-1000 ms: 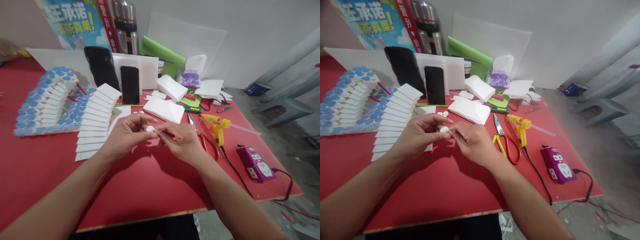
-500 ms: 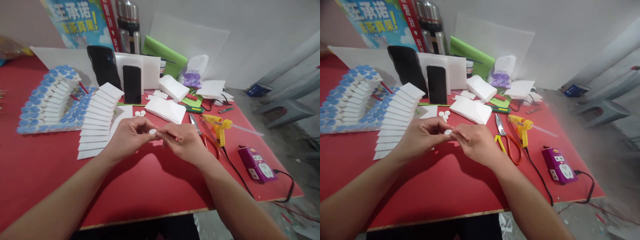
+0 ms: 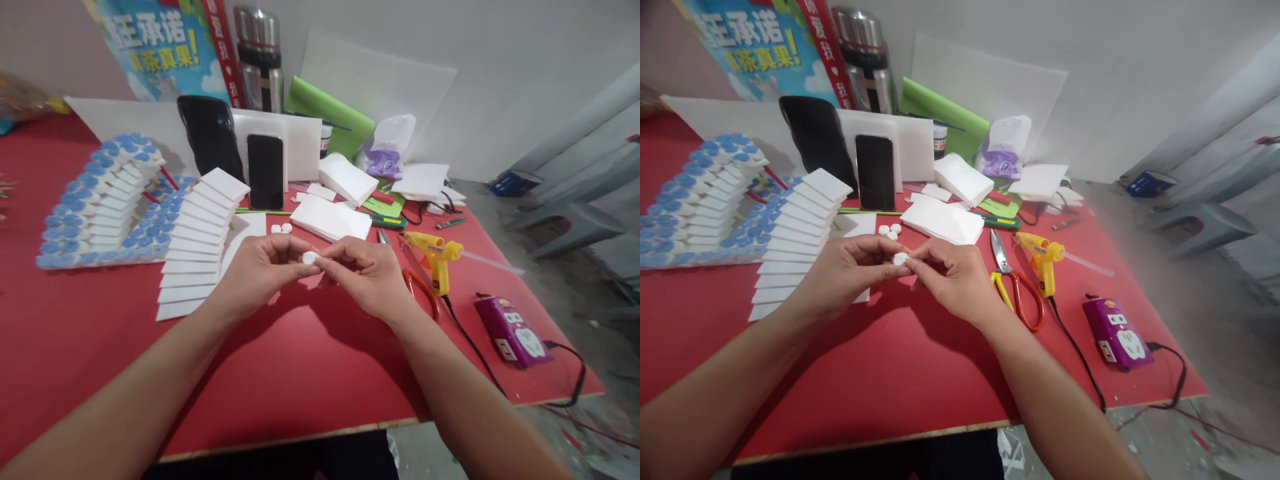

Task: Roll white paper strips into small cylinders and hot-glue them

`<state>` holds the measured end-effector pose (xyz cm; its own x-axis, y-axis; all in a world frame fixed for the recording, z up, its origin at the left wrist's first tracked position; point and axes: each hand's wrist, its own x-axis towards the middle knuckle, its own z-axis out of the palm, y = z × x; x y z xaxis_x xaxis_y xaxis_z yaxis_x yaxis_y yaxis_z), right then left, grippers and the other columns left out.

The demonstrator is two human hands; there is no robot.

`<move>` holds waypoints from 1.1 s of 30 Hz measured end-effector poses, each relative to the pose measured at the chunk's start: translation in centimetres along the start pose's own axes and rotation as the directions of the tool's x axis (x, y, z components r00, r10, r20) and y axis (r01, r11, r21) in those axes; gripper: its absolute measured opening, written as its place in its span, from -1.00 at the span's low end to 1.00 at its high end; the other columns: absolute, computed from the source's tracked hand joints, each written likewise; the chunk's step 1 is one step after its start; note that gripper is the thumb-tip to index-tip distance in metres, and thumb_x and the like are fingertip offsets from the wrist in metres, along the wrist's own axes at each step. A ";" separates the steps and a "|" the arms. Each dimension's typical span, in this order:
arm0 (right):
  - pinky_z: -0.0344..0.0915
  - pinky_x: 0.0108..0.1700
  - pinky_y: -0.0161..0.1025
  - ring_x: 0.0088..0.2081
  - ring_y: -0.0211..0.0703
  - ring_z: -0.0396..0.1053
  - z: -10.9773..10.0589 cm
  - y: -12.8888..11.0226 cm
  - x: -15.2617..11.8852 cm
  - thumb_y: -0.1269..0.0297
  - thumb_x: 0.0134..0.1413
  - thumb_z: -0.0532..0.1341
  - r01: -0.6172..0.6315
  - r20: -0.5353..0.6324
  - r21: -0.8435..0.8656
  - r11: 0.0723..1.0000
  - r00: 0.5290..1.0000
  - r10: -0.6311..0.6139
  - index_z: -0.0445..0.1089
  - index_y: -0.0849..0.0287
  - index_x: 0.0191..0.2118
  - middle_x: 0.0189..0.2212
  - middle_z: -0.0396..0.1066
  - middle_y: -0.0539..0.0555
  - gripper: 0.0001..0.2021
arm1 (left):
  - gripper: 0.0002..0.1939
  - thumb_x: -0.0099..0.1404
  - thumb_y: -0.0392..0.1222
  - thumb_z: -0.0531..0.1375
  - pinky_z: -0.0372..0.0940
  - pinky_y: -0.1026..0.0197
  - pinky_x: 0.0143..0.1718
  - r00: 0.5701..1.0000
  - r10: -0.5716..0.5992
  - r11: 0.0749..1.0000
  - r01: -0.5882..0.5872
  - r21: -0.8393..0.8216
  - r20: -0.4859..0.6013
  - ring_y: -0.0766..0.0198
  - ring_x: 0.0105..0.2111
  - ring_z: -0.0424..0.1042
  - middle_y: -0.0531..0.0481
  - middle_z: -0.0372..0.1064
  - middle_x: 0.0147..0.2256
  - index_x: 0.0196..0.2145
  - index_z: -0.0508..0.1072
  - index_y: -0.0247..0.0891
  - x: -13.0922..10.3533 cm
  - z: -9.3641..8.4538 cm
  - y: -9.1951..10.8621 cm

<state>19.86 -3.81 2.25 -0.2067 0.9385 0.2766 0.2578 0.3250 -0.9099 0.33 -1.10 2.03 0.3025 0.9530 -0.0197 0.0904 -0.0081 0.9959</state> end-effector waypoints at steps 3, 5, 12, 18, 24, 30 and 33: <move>0.44 -0.37 -0.34 -0.47 -0.27 0.55 0.1 0.1 -0.1 0.36 0.24 0.35 0.032 -0.016 -0.007 0.999 0.999 -0.032 0.59 0.20 -0.28 -0.45 0.59 0.00 -0.93 | -0.74 0.06 -0.08 0.51 0.30 0.23 -0.41 0.998 0.058 0.998 -0.057 0.035 -0.033 0.25 -0.42 0.44 -0.03 0.52 -0.43 -0.36 0.66 -0.30 0.0 0.0 0.0; 0.44 -0.36 -0.33 -0.46 -0.28 0.53 0.1 0.2 -0.1 0.35 0.23 0.36 0.040 -0.017 -0.014 0.999 0.999 -0.040 0.60 0.18 -0.29 -0.45 0.58 -0.01 -0.93 | -0.79 0.06 -0.13 0.51 0.33 0.22 -0.37 0.988 0.150 0.986 -0.147 0.074 -0.044 0.23 -0.36 0.47 -0.05 0.54 -0.38 -0.38 0.67 -0.28 0.0 0.0 -0.1; 0.38 -0.35 -0.30 -0.39 -0.25 0.48 0.0 0.0 0.3 0.40 0.17 0.38 0.035 -0.069 -0.014 0.999 0.997 -0.036 0.59 0.16 -0.39 -0.40 0.55 0.01 -0.90 | -0.90 0.11 -0.24 0.47 0.37 0.26 -0.33 0.977 0.202 0.977 -0.195 0.092 -0.074 0.26 -0.36 0.50 0.00 0.56 -0.39 -0.36 0.71 -0.20 -0.1 0.2 -0.3; 0.35 -0.34 -0.29 -0.40 -0.26 0.46 0.1 -0.1 0.3 0.42 0.19 0.34 0.003 -0.051 -0.040 0.999 0.999 -0.005 0.56 0.17 -0.41 -0.42 0.54 0.00 -0.87 | -0.88 0.10 -0.21 0.47 0.36 0.27 -0.43 0.990 0.135 0.989 -0.132 0.066 -0.045 0.26 -0.43 0.49 0.01 0.54 -0.43 -0.34 0.71 -0.22 -0.2 0.4 -0.1; 0.38 -0.32 -0.26 -0.39 -0.21 0.50 0.0 0.0 0.2 0.31 0.20 0.36 -0.102 -0.057 -0.062 0.993 0.993 0.098 0.55 0.18 -0.33 -0.42 0.57 0.02 -0.91 | -0.76 0.06 -0.07 0.50 0.34 0.24 -0.43 0.999 0.000 0.999 0.002 0.040 -0.051 0.23 -0.46 0.48 -0.04 0.55 -0.48 -0.38 0.66 -0.27 0.0 0.4 -0.2; 0.37 -0.34 -0.30 -0.36 -0.24 0.49 -0.1 -0.1 0.2 0.38 0.15 0.34 -0.090 -0.018 -0.067 0.994 0.996 0.089 0.51 0.18 -0.26 -0.35 0.55 0.01 -0.97 | -0.66 -0.07 -0.05 0.56 0.31 0.24 -0.42 0.997 -0.048 0.999 0.047 -0.010 -0.059 0.24 -0.43 0.45 -0.02 0.53 -0.45 -0.41 0.62 -0.29 0.1 0.3 -0.2; 0.39 -0.34 -0.32 -0.34 -0.25 0.48 -0.2 -0.2 0.2 0.41 0.13 0.32 -0.089 0.016 -0.019 0.996 0.996 0.090 0.50 0.18 -0.26 -0.34 0.54 0.01 -0.95 | -0.68 -0.04 -0.04 0.55 0.28 0.25 -0.43 0.999 -0.015 1.000 0.015 0.013 -0.048 0.26 -0.44 0.41 -0.01 0.50 -0.45 -0.43 0.61 -0.29 0.2 0.2 -0.2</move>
<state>20.00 -3.62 2.56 -0.1982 0.9618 0.1889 0.2927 0.2420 -0.9251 0.51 -0.95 1.76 0.2554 0.9664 -0.0300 0.1077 0.0024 0.9942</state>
